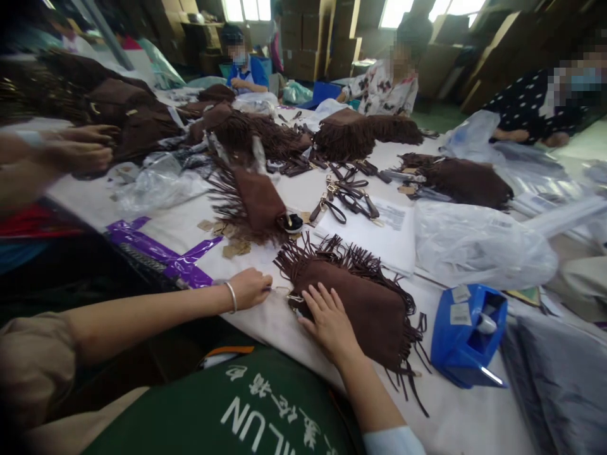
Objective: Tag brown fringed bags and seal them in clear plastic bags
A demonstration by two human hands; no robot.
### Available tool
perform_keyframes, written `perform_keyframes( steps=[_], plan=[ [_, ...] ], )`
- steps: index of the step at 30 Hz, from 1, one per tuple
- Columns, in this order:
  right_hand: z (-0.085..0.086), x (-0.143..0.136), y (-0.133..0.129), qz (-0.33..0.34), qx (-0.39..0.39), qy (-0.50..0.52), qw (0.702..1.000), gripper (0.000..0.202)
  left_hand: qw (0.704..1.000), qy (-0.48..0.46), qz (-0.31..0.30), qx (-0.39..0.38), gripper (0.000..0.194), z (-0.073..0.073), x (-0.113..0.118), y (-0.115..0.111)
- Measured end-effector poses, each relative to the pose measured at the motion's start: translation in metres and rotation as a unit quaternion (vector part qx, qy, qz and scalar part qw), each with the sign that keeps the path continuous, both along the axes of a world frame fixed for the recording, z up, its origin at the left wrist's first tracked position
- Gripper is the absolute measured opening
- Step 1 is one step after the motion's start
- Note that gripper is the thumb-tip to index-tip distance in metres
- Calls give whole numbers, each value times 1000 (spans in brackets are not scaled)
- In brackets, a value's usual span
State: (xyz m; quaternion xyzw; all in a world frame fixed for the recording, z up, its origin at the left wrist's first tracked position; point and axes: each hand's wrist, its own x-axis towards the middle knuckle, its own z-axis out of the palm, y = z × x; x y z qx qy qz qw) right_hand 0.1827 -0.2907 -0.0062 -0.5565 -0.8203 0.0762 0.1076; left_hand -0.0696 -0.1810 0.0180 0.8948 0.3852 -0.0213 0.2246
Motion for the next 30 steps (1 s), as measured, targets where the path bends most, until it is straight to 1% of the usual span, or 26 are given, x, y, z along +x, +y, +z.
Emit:
perform_keyframes(
  steps=[1, 3, 4, 6, 7, 9, 10, 12, 13, 14, 15, 18, 21, 22, 24, 25, 26, 27, 28, 29, 30],
  plan=[
    [-2, -3, -2, 14, -15, -11, 1000, 60, 998, 7, 38, -45, 22, 1, -2, -8],
    [-3, -6, -4, 9, -28, -17, 999, 64, 982, 3, 74, -173, 25, 0, -1, -20],
    [-3, -6, -4, 4, -33, -15, 999, 64, 965, -8, 83, -248, 26, -1, 2, -23],
    [-1, -7, -3, -1, -43, -4, 999, 63, 912, -39, 114, -391, 30, -5, 10, -28],
    [0, -7, -2, -2, -48, 2, 999, 64, 890, -51, 124, -435, 32, -8, 16, -29],
    [3, -8, -1, -5, -60, 9, 998, 68, 860, -89, 152, -480, 39, -17, 29, -34],
    [4, -8, -1, -8, -67, 10, 998, 71, 831, -128, 181, -510, 42, -21, 37, -38],
    [5, -9, -1, -14, -84, 8, 996, 79, 758, -219, 253, -560, 49, -30, 51, -49],
    [5, -9, -1, -15, -92, 6, 996, 84, 726, -257, 284, -571, 52, -34, 57, -55],
    [5, -8, -1, -14, -99, 3, 995, 87, 707, -283, 305, -572, 55, -37, 62, -61],
    [5, -7, -1, -13, -104, -1, 994, 88, 705, -293, 313, -565, 57, -39, 66, -67],
    [6, -4, -2, -13, -112, -24, 993, 85, 711, -309, 320, -545, 62, -40, 72, -78],
    [7, -1, -3, -17, -114, -44, 992, 93, 718, -313, 312, -538, 63, -37, 70, -79],
    [7, -1, -4, -15, -108, -46, 993, 94, 723, -297, 295, -550, 61, -34, 67, -77],
    [7, 0, -7, -13, -84, -46, 995, 93, 740, -230, 232, -588, 54, -26, 60, -69],
    [5, -1, -9, -13, -69, -46, 996, 92, 755, -193, 196, -595, 49, -22, 57, -62],
    [3, -2, -11, -14, -54, -46, 997, 91, 781, -165, 171, -577, 44, -17, 54, -52],
    [1, -3, -14, -18, -40, -46, 998, 91, 815, -152, 162, -535, 39, -11, 53, -40],
    [-2, -4, -15, -23, -27, -46, 998, 91, 850, -156, 172, -473, 35, -7, 54, -25],
    [-5, -6, -17, -30, -16, -48, 998, 91, 878, -167, 192, -405, 32, -3, 57, -8],
    [-7, -8, -18, -38, -5, -51, 998, 91, 897, -180, 215, -341, 31, 0, 61, 10]
  ],
)
